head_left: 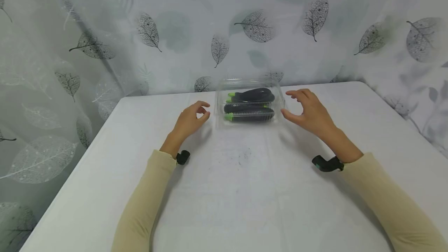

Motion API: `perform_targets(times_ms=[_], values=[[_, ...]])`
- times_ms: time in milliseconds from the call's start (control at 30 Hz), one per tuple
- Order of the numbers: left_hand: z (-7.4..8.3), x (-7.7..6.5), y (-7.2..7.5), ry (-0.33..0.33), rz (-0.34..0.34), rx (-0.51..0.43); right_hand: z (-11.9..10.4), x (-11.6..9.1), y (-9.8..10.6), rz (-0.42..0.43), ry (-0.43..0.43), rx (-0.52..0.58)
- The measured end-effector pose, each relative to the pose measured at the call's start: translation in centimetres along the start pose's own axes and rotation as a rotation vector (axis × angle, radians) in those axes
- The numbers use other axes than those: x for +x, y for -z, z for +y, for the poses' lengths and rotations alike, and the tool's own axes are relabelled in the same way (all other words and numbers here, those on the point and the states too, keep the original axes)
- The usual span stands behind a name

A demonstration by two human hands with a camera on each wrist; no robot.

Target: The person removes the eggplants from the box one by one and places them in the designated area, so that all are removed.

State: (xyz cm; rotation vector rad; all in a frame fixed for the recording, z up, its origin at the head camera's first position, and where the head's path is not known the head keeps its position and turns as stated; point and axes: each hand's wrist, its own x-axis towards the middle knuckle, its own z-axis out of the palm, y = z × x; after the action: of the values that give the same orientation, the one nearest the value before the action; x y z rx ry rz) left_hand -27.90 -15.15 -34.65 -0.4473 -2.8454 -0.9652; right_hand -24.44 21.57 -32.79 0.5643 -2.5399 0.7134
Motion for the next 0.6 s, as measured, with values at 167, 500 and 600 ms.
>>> perform_targets(times_ms=[167,500,600], values=[[-0.7,0.0,0.1,0.040,-0.081,-0.133,-0.3,0.1,-0.6,0.088,0.060,0.017],[-1.3,0.2,0.1,0.038,-0.152,-0.207,-1.6,0.5,-2.0,0.122,0.107,0.051],[-1.3,0.2,0.2,0.041,-0.184,-0.229,-2.0,0.6,-2.5,0.125,0.123,0.054]])
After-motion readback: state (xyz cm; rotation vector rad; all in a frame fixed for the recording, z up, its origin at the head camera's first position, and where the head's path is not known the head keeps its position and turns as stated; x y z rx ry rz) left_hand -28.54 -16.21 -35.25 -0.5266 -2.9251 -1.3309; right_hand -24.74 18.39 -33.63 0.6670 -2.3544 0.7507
